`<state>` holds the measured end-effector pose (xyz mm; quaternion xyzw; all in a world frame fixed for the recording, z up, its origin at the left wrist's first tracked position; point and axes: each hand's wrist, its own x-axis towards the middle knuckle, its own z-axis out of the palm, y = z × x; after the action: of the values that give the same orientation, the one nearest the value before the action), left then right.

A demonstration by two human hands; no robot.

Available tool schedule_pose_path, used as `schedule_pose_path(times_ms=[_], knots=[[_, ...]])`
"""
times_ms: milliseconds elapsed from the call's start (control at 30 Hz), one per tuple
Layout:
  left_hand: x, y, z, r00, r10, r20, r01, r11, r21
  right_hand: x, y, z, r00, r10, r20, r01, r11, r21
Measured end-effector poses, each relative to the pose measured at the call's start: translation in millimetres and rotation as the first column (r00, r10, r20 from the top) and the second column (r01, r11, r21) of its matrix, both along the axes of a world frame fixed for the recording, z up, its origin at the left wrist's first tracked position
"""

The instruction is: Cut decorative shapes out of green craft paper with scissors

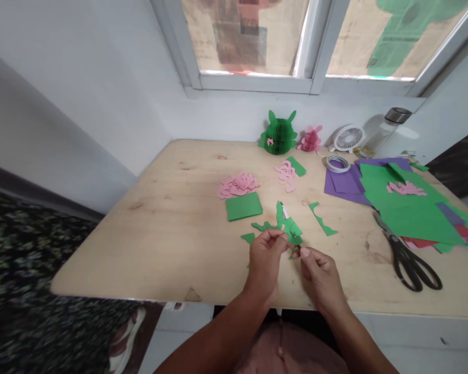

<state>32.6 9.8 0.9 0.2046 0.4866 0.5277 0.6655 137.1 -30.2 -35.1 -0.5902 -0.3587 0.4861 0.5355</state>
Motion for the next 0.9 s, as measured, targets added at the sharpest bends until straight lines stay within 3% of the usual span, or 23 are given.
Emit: schedule_pose_path(times_ms=[900], knots=[[0.7,0.5,1.9,1.0,0.007,0.016,-0.007,1.0,-0.023,-0.7,0.0,1.9,0.999,-0.032,0.018,0.033,0.998,-0.045]])
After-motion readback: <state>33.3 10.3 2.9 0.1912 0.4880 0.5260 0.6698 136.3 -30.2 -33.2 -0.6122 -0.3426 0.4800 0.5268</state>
